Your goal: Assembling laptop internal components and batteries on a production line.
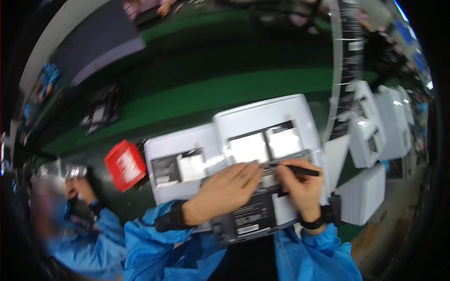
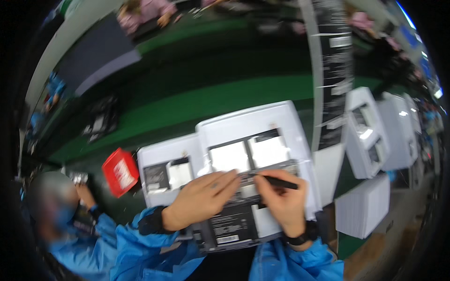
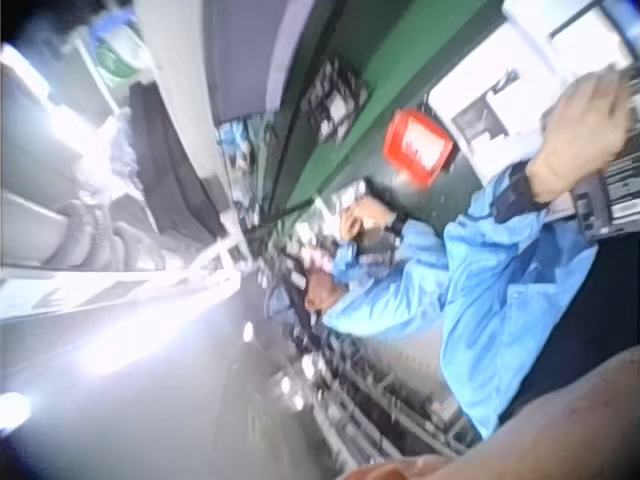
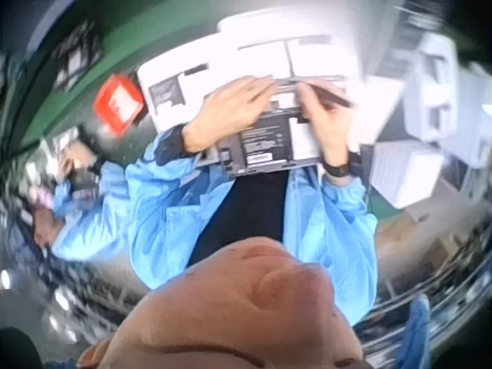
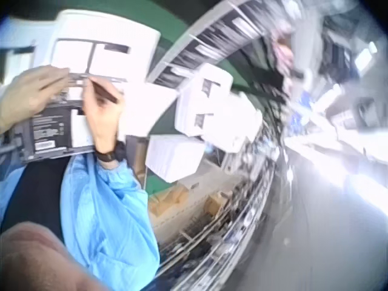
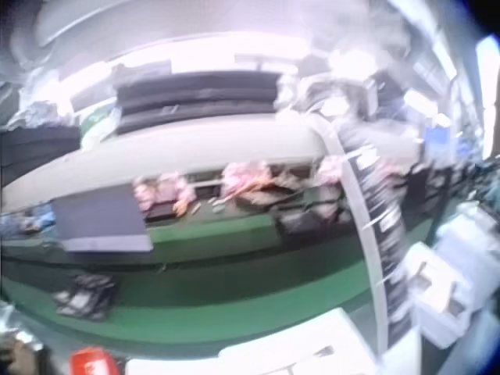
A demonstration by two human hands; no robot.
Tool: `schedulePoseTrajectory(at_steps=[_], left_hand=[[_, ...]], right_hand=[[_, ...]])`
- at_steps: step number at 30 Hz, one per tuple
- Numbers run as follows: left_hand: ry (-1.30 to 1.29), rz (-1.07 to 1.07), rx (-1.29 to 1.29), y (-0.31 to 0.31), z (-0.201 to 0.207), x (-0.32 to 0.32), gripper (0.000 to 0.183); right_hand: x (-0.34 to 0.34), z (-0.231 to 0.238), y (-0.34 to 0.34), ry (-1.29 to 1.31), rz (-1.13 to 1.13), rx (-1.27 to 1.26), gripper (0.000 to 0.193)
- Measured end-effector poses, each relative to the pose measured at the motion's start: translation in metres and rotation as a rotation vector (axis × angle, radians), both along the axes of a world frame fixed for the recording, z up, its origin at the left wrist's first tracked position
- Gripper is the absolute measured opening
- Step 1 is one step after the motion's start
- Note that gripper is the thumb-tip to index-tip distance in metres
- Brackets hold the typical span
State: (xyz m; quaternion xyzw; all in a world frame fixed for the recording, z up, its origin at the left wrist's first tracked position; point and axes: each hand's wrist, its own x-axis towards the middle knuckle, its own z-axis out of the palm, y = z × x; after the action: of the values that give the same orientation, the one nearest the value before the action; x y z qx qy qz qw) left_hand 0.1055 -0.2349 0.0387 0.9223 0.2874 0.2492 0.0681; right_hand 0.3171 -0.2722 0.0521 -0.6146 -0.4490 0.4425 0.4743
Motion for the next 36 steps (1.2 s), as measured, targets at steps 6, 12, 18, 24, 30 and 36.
schedulePoseTrajectory(at_steps=[6, 12, 18, 24, 30, 36], left_hand=[[-0.557, 0.496, -0.143, -0.017, 0.018, -0.026, 0.053], [-1.018, 0.389, -1.427, -0.11, -0.068, -0.076, 0.043], [-1.229, 0.301, -1.371, -0.097, -0.048, -0.067, 0.05], [-1.559, 0.076, -1.415, 0.068, 0.001, -0.097, 0.029], [-1.332, 0.317, -1.297, 0.203, -0.032, -0.163, 0.017], [-1.006, 0.801, -1.073, 0.232, -0.131, -0.195, 0.05]], right_hand=[[0.023, 0.012, -0.011, 0.008, -0.015, 0.236, 0.013], [0.074, 0.008, -0.059, -0.077, -0.323, 0.551, 0.013], [0.086, -0.021, -0.107, 0.126, -0.577, 0.527, 0.023], [0.1, -0.045, -0.183, 0.201, -0.833, 0.363, 0.03], [0.154, -0.088, -0.214, 0.195, -0.777, 0.32, 0.042], [0.222, -0.093, -0.147, -0.158, -0.596, 0.2, 0.041]])
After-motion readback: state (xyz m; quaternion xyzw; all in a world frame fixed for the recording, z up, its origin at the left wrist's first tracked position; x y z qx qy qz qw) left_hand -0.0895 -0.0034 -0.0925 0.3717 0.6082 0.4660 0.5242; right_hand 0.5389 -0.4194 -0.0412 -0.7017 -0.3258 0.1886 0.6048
